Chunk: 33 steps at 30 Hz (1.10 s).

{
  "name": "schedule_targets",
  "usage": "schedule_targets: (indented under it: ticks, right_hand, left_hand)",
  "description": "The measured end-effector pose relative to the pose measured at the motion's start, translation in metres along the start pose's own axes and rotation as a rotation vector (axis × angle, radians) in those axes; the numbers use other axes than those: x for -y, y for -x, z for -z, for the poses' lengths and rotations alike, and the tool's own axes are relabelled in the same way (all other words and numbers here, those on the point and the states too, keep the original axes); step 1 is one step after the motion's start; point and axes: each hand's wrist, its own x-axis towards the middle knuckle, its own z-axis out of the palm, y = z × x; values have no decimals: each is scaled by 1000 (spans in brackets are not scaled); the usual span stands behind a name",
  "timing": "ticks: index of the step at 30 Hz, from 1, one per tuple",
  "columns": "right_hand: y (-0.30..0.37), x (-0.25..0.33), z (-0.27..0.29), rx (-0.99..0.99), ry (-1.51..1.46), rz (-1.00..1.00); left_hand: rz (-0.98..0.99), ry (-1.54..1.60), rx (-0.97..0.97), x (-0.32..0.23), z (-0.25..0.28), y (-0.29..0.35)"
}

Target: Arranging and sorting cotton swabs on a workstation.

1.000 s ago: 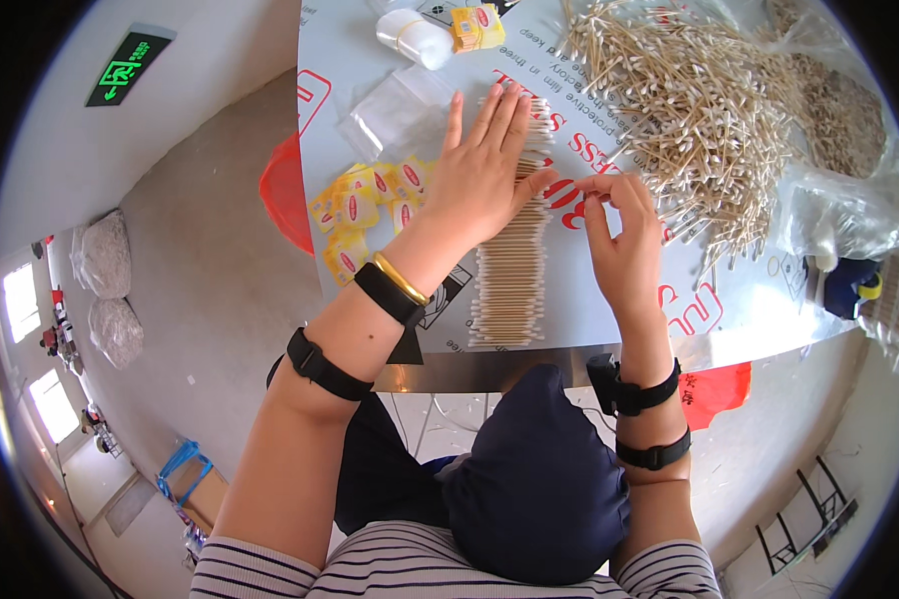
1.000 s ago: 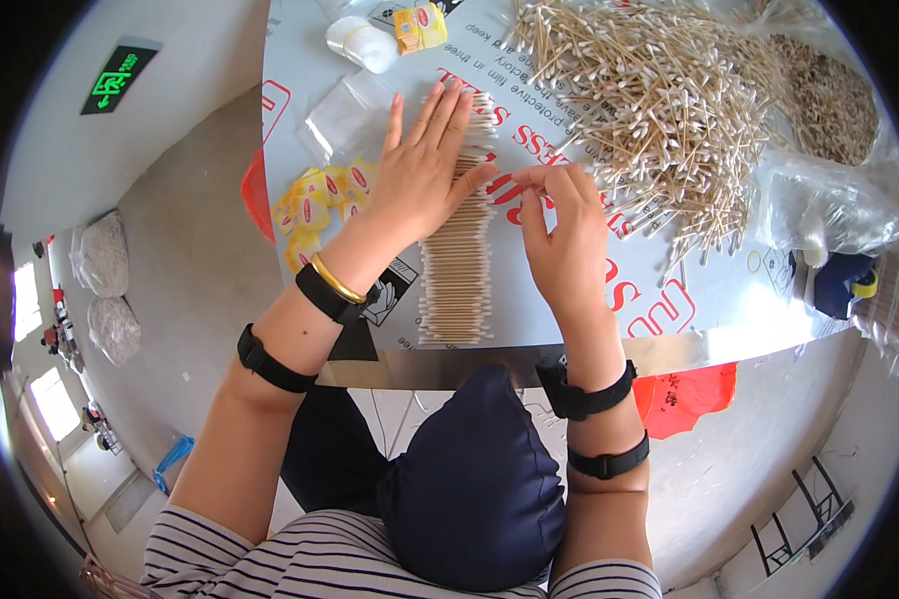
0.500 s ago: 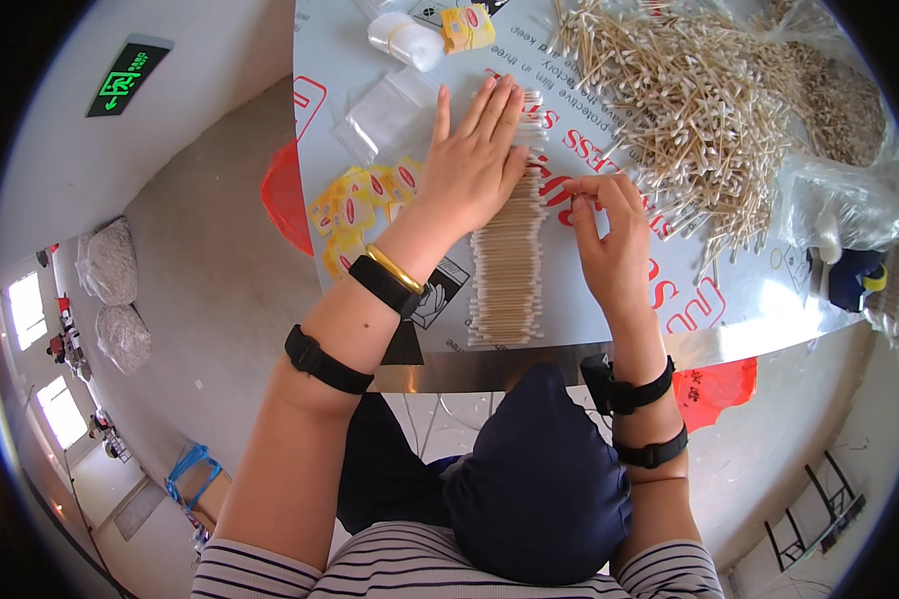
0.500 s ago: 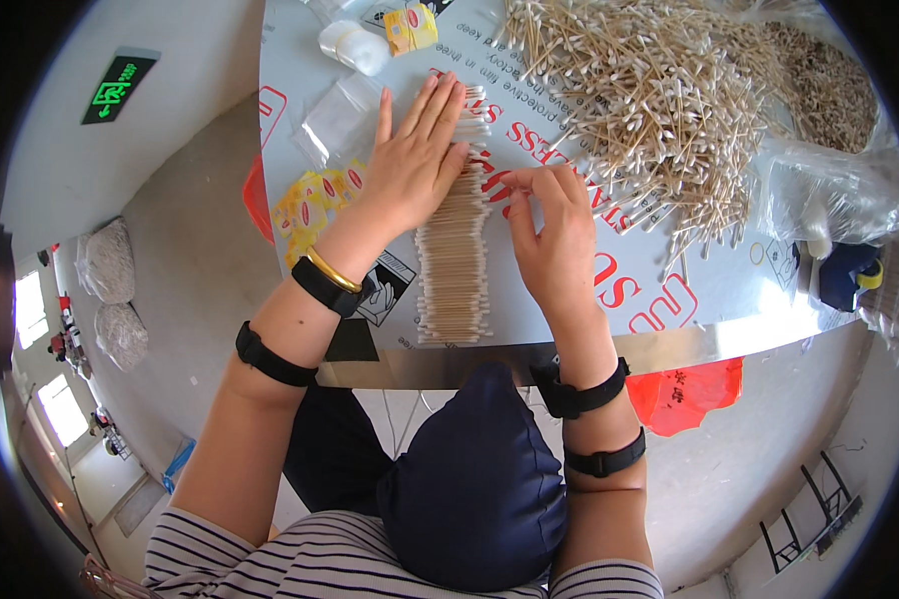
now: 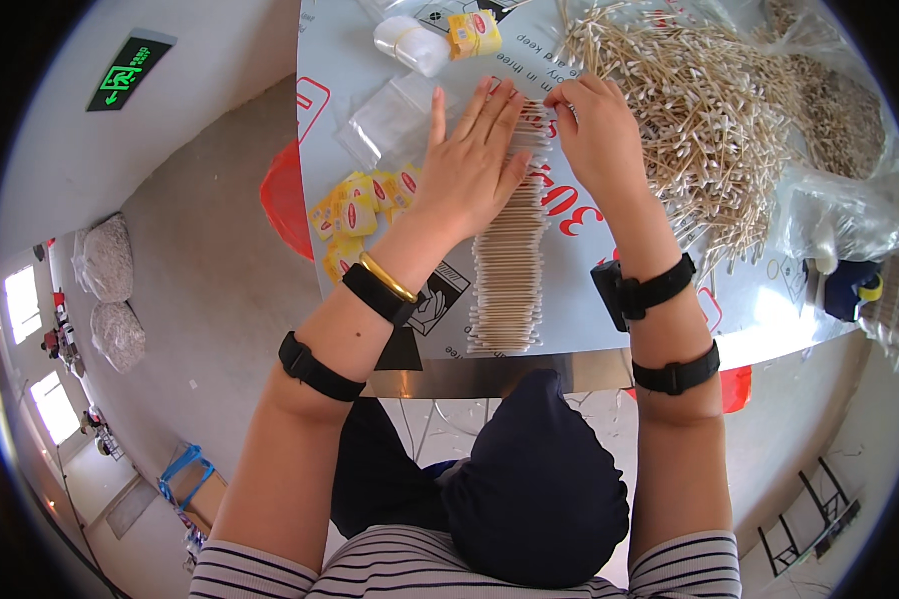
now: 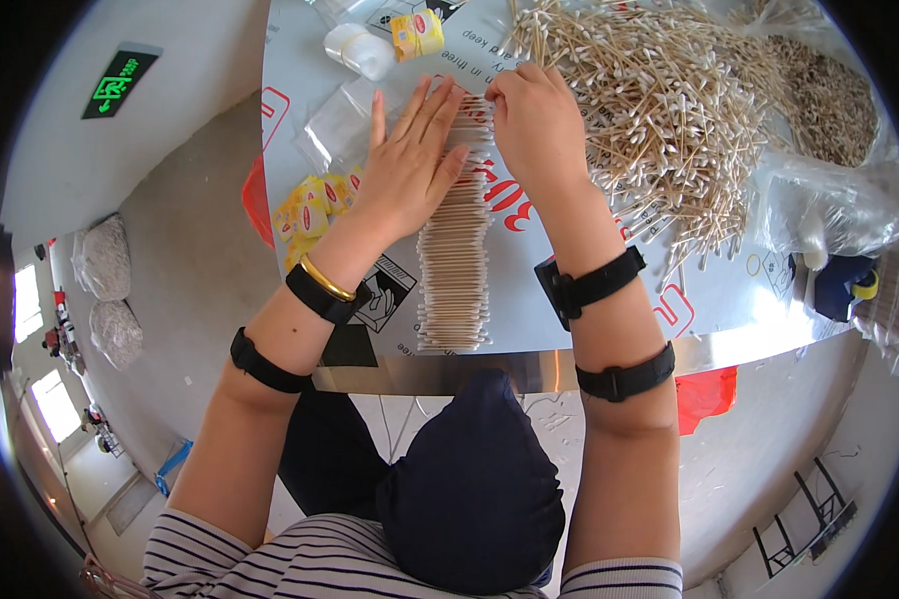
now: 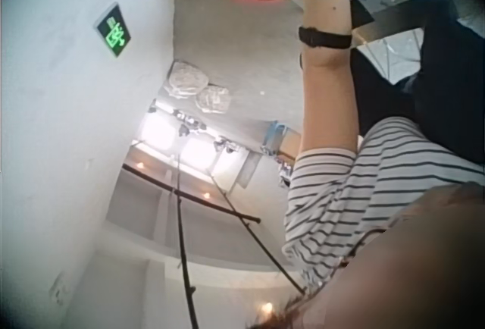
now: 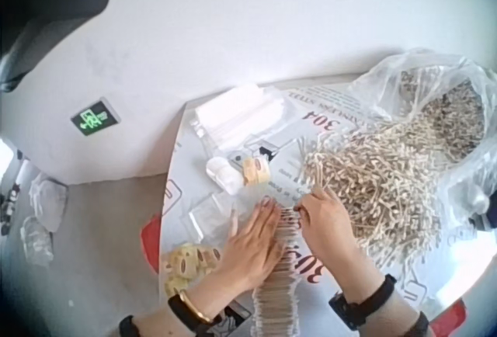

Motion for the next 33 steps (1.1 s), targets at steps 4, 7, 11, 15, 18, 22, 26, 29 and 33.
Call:
schedule_targets:
  ticks: [4,7,11,15,18,22,26,29,33]
  right_hand:
    - [-7,-5,-10,-6,29,17]
    - [-11,-7,-9,4,12,30]
    - [-15,-6,-6,72,17,24]
    - [-23,-6,-4,158,53,73]
    - [-26,-11,-4,190,99,102]
    - [-27,4,9,194,78,148]
    - [-15,27,36,232,34,117]
    - [1,43,51,261,-317,-113]
    - [27,52,63,263,-601,-230]
  left_hand:
    - [4,-13,9,2,1,1]
    - [6,-3,-7,3,2,2]
    - [3,-15,-17,3,3,5]
    - [-7,-8,-53,3,2,6]
    - [29,40,-28,1,5,4]
    - [65,165,-216,7,18,-6]
    - [17,178,-289,12,42,-15]
    - [10,284,-268,5,62,-9]
    - [126,492,-252,-9,79,12]
